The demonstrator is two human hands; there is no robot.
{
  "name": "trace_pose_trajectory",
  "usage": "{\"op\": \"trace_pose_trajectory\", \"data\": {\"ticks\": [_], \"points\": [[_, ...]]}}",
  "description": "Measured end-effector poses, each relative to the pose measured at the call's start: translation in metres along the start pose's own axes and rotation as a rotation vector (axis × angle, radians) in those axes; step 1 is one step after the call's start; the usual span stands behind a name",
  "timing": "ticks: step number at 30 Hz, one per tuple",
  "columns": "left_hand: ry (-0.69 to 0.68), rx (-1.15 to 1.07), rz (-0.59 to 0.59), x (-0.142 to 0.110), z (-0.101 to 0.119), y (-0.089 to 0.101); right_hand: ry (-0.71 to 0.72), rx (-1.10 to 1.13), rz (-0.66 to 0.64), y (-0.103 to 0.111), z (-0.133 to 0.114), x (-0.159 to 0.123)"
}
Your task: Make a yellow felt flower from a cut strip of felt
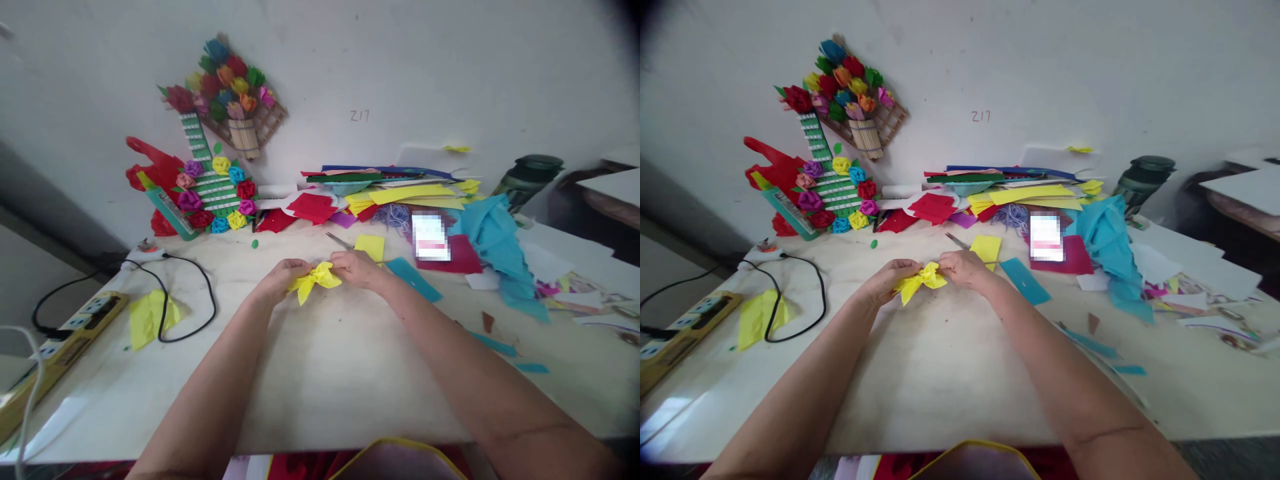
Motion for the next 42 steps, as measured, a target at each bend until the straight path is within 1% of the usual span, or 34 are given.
{"op": "trace_pose_trajectory", "data": {"ticks": [3, 7, 12, 16, 18, 20, 23, 26, 28, 31, 33, 35, 38, 42], "points": [[0.025, -0.070, -0.006, 0.001, -0.001, 0.001, 0.014, -0.051, 0.040, 0.001, -0.002, -0.001], [0.070, -0.139, -0.061, 0.001, -0.001, 0.000, 0.042, -0.102, 0.081, 0.004, -0.007, -0.002], [0.129, -0.230, -0.100, -0.001, -0.001, 0.000, 0.080, -0.168, 0.135, 0.008, -0.015, -0.003], [0.199, -0.349, -0.068, -0.005, 0.000, -0.001, 0.110, -0.224, 0.169, 0.012, -0.020, -0.004], [0.210, -0.354, -0.058, -0.006, 0.000, -0.002, 0.125, -0.230, 0.173, 0.012, -0.022, -0.004], [0.173, -0.310, -0.063, -0.005, 0.001, -0.001, 0.126, -0.209, 0.171, 0.012, -0.022, -0.004], [0.061, -0.172, -0.072, -0.003, 0.002, 0.003, 0.062, -0.124, 0.141, 0.008, -0.016, -0.002], [-0.042, 0.023, -0.052, -0.003, 0.003, 0.006, -0.016, 0.012, 0.069, 0.002, -0.005, -0.001], [-0.107, 0.126, -0.036, -0.004, 0.005, 0.004, -0.035, 0.106, 0.017, -0.002, 0.001, -0.002], [-0.147, 0.221, -0.014, -0.005, 0.006, 0.000, -0.043, 0.236, -0.059, -0.006, 0.006, -0.004], [-0.136, 0.236, -0.003, -0.004, 0.005, -0.001, -0.055, 0.261, -0.078, -0.007, 0.008, -0.005], [-0.096, 0.195, -0.015, -0.003, 0.002, -0.001, -0.064, 0.203, -0.054, -0.004, 0.007, -0.005], [-0.021, 0.042, -0.053, 0.000, -0.002, 0.001, -0.052, 0.063, 0.004, 0.002, 0.001, -0.003], [0.057, -0.138, -0.104, 0.000, -0.006, 0.004, -0.020, -0.058, 0.065, 0.008, -0.008, -0.001]]}}
Point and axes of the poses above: each hand's wrist, its own x-axis towards the middle knuckle, its own y-axis out of the back of the hand, z = x × y, the point moved 5 cm from there along x, towards the middle knuckle, and after that the axes turned 4 degrees about z, right-handed, at the moved point
